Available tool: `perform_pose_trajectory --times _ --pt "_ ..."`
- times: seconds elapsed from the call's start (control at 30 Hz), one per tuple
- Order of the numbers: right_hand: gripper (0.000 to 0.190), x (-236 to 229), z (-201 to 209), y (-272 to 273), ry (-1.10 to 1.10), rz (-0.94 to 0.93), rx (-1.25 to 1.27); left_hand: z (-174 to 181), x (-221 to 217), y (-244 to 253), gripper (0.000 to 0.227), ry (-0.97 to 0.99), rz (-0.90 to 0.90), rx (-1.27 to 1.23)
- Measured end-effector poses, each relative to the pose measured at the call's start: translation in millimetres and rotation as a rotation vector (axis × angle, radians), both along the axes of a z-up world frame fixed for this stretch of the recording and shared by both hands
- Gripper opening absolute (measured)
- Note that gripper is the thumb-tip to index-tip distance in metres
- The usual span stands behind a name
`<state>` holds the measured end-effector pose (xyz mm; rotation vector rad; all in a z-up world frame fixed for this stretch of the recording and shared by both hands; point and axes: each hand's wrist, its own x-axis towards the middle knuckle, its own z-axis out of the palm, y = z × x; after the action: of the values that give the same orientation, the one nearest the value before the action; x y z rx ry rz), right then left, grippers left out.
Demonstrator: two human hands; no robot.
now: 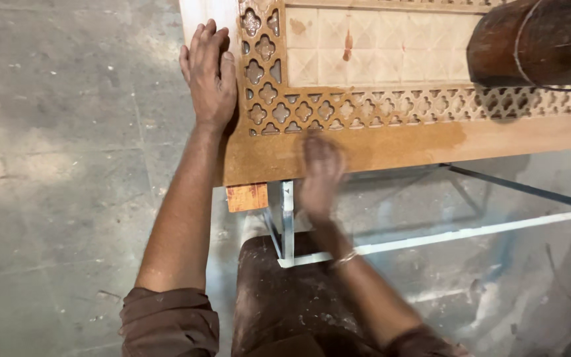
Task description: The person applies a dark liquid finish to a carved wooden panel using a cloth. They repeatedly dip the cloth into a metal container and rub the finish into the intricate cutouts and surface of the panel.
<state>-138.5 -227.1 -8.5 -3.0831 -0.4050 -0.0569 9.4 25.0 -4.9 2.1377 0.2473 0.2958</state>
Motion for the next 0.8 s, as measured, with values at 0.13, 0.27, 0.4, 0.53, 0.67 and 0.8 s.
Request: perform_pose_trajectory --times 0.13,0.27,0.4,0.53,0.67,0.8 --pt "0.04 -34 16 138 0.549 0.25 0.316 3 5 13 0.041 0.141 -0.051 0.023" --pt "0.066 -8 22 65 0.185 0.491 0.285 23 -11 9 0.041 0.047 -0.078 0.141" --pt "0.063 22 16 -160 0.026 0.226 0.015 33 -65 -42 0.04 -0.028 0.027 0.316" --pt "0.081 65 30 -393 0.096 -0.075 -0.089 31 -94 -137 0.046 -0.015 0.063 0.401" --pt "0.054 125 70 -518 0.227 -0.633 0.994 25 -74 -240 0.046 -0.067 -0.041 0.341" --pt "0.04 177 167 -550 0.077 -0.382 1.656 22 -43 -337 0.049 -0.043 -0.138 0.293"
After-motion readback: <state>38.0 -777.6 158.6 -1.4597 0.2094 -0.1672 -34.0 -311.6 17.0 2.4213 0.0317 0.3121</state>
